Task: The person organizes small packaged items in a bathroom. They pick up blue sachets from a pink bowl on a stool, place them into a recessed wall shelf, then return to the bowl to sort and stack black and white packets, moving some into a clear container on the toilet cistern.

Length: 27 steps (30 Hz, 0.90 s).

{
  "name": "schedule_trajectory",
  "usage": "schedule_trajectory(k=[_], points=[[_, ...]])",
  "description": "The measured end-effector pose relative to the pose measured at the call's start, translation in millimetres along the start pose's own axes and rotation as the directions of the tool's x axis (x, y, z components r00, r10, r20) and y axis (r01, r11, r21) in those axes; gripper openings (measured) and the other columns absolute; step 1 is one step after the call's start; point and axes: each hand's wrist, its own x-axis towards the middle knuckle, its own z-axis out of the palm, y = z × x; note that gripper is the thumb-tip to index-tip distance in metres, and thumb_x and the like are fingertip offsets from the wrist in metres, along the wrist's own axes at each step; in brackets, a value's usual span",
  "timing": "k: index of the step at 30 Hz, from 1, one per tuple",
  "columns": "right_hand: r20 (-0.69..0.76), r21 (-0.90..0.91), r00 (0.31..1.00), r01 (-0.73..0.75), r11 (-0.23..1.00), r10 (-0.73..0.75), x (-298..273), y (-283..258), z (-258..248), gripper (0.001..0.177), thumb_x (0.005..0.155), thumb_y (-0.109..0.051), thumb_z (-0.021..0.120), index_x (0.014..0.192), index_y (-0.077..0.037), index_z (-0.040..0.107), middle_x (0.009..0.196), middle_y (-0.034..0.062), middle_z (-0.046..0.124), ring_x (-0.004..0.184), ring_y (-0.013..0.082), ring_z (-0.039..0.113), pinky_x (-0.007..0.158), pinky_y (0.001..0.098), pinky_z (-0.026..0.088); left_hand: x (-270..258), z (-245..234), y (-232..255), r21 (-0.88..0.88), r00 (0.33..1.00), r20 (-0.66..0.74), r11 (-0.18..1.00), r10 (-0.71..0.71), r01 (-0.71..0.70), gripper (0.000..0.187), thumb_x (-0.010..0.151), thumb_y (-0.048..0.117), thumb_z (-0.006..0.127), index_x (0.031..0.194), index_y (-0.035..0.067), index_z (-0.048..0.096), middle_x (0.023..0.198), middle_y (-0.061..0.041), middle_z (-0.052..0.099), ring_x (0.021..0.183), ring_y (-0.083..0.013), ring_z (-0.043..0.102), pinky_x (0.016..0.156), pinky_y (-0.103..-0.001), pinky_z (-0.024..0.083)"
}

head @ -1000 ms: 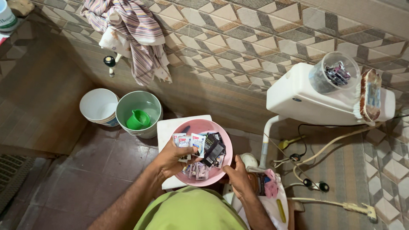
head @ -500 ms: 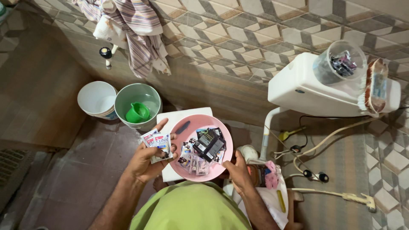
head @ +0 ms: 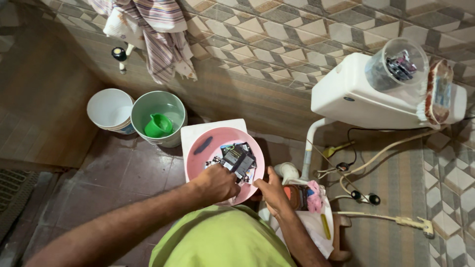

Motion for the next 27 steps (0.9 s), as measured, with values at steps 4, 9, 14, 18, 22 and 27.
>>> schedule_trajectory(k=[4, 9, 14, 18, 22, 27], points=[[0.095, 0.045, 0.992, 0.074, 0.996, -0.078, 0, 7, -1, 0.072, 0.08, -0.001, 0.065, 0.146, 0.011, 0.038, 0.118, 0.0145, 0.068, 0.101, 0.0168, 0.065, 0.084, 0.0316, 0.054, 15, 5, -1, 0.2, 0.989, 0.118, 0.973, 0.093, -0.115, 0.02, 0.098, 0.018, 0.061, 0.088, 0.01, 0.076, 0.095, -0.009, 0.074, 0.081, -0.0238, 0.073, 0.067, -0.04, 0.058], [0.084, 0.053, 0.982, 0.163, 0.985, -0.167, 0, 19, -4, 0.077, 0.08, -0.001, 0.066, 0.149, 0.013, 0.035, 0.13, 0.0172, 0.064, 0.112, 0.0181, 0.063, 0.092, 0.0264, 0.053, 25, 17, -15, -0.182, 0.995, -0.086, 0.982, 0.042, -0.057, 0.017, 0.086, 0.012, 0.069, 0.103, 0.011, 0.075, 0.101, -0.016, 0.071, 0.078, -0.031, 0.072, 0.063, -0.045, 0.059], [0.002, 0.043, 0.996, 0.093, 0.995, -0.093, 0, 27, -7, 0.085, 0.081, -0.002, 0.064, 0.156, 0.009, 0.025, 0.141, 0.0192, 0.061, 0.12, 0.0193, 0.06, 0.093, 0.024, 0.051, 8, 16, -45, -0.846, 0.922, -0.096, 0.518, -0.376, 0.123, 0.02, 0.085, 0.018, 0.084, 0.099, 0.006, 0.074, 0.096, -0.014, 0.075, 0.082, -0.0272, 0.071, 0.071, -0.041, 0.055], [-0.017, 0.041, 0.999, 0.028, 0.999, -0.028, -3, 16, -3, 0.087, 0.08, -0.001, 0.062, 0.156, 0.006, 0.02, 0.137, 0.0166, 0.06, 0.116, 0.0191, 0.062, 0.084, 0.0288, 0.054, -5, 9, -49, -0.831, 0.824, 0.306, -0.556, -0.477, -0.013, 0.03, 0.083, 0.005, 0.076, 0.111, 0.01, 0.067, 0.095, -0.008, 0.076, 0.083, -0.0211, 0.072, 0.066, -0.038, 0.057], [0.026, 0.095, 1.0, 0.001, 0.996, -0.003, -7, 3, 5, 0.086, 0.078, -0.001, 0.061, 0.156, 0.005, 0.026, 0.127, 0.0179, 0.063, 0.106, 0.0214, 0.064, 0.079, 0.0319, 0.057, -11, 17, -41, -0.606, 0.828, 0.278, -0.758, -0.487, -0.242, 0.033, 0.084, 0.001, 0.069, 0.117, 0.006, 0.065, 0.1, -0.013, 0.078, 0.09, -0.0235, 0.075, 0.064, -0.035, 0.057], [0.007, 0.074, 0.997, -0.082, 0.994, 0.081, -5, -2, 8, 0.092, 0.078, -0.002, 0.062, 0.158, 0.0, 0.016, 0.126, 0.0155, 0.064, 0.105, 0.0218, 0.065, 0.078, 0.038, 0.054, -8, 32, -43, -0.363, 0.889, 0.199, -0.874, -0.411, -0.323, 0.025, 0.093, 0.001, 0.056, 0.116, -0.008, 0.059, 0.099, -0.019, 0.072, 0.095, -0.0289, 0.076, 0.07, -0.036, 0.062]])
